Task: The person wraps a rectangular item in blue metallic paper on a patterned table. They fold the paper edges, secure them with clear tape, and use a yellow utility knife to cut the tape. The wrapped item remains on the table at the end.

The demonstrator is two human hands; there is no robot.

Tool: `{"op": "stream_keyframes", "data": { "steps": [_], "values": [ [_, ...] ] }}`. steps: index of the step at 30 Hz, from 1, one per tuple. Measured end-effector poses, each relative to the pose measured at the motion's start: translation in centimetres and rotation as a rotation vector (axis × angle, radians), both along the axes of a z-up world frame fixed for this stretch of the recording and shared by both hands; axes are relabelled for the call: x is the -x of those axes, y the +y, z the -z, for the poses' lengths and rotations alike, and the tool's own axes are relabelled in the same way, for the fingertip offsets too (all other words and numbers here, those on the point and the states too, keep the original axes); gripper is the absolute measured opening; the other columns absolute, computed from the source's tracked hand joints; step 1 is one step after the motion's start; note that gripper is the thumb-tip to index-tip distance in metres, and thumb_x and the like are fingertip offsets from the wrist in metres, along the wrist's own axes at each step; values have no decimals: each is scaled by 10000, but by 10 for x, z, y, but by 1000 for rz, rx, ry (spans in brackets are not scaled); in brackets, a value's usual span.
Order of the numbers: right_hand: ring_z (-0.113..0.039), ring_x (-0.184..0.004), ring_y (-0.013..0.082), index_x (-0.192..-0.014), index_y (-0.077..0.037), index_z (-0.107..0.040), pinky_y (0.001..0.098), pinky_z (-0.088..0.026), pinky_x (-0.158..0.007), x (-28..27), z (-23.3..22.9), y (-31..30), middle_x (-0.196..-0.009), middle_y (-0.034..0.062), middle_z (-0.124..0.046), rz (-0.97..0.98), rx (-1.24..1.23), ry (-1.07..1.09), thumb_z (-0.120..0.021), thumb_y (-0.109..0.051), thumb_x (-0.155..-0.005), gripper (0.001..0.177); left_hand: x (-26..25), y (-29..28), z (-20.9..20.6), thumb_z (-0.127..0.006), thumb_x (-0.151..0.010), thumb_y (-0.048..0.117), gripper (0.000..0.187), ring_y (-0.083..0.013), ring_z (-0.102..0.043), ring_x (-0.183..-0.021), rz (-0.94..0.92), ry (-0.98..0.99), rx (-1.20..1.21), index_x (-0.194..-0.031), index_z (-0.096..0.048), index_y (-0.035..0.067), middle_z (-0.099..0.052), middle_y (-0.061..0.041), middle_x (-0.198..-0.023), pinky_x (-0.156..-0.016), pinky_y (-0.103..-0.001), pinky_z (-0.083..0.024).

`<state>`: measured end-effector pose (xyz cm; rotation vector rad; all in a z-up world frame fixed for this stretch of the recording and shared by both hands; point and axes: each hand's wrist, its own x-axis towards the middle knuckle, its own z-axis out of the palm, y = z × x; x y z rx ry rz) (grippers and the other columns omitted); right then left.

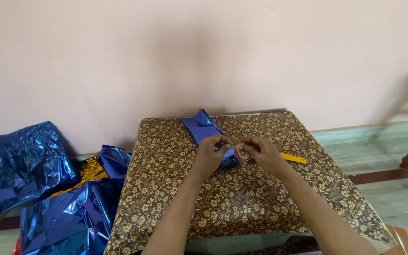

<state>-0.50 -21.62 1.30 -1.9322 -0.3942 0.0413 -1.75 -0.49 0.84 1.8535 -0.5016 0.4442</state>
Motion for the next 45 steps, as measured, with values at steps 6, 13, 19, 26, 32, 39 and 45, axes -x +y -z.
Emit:
{"op": "stream_keyframes", "data": {
  "steps": [6,13,19,26,32,39,45],
  "values": [
    [-733,-777,170,-1210,-57,-699,330,-663,-714,-9,16,-10,-979,112,-764,97,-119,168,-608,-173,-991,265,-3,-6,5,-732,-887,18,69,-149,-719,-837,35,22,57,-952,-750,5,-779,-80,-898,-762,-303,-582],
    [-697,-715,155,-1207,-34,-695,333,-627,-648,-10,22,-34,-916,116,-735,119,-129,252,-627,-188,-987,277,5,-20,3,-714,-909,48,49,-134,-702,-812,77,97,53,-949,-739,33,-765,-54,-896,-737,-295,-574],
    [-697,-664,157,-1192,-41,-709,332,-612,-607,-5,18,-49,-853,109,-737,170,-94,309,-616,-181,-978,272,12,-33,2,-736,-917,99,83,-132,-708,-789,49,103,-88,-980,-763,51,-774,-64,-895,-705,-289,-566],
    [-679,-631,147,-1118,2,-730,305,-538,-559,-3,22,-92,-787,109,-741,209,130,312,-648,-172,-961,248,21,-82,18,-782,-855,108,141,-143,-716,-759,96,257,15,-959,-755,17,-780,-92,-876,-663,-299,-575],
    [-601,-610,143,-1082,22,-765,300,-499,-569,8,28,-126,-776,79,-718,135,374,341,-707,-199,-927,276,15,-112,28,-809,-827,79,139,-136,-723,-813,131,198,-5,-925,-723,27,-763,-87,-915,-743,-281,-610],
    [-660,-719,150,-1128,-34,-740,303,-558,-667,3,34,-132,-879,80,-755,105,371,202,-662,-132,-911,250,11,-117,31,-767,-850,69,113,-137,-752,-860,132,305,-5,-948,-711,55,-760,-60,-928,-781,-286,-633],
    [-676,-877,180,-1192,-93,-742,359,-557,-774,4,30,-124,-1016,86,-772,55,224,213,-639,-263,-926,332,12,-116,26,-754,-886,71,100,-157,-757,-812,155,311,-12,-954,-702,20,-755,-84,-904,-718,-295,-634]
  ]
}}
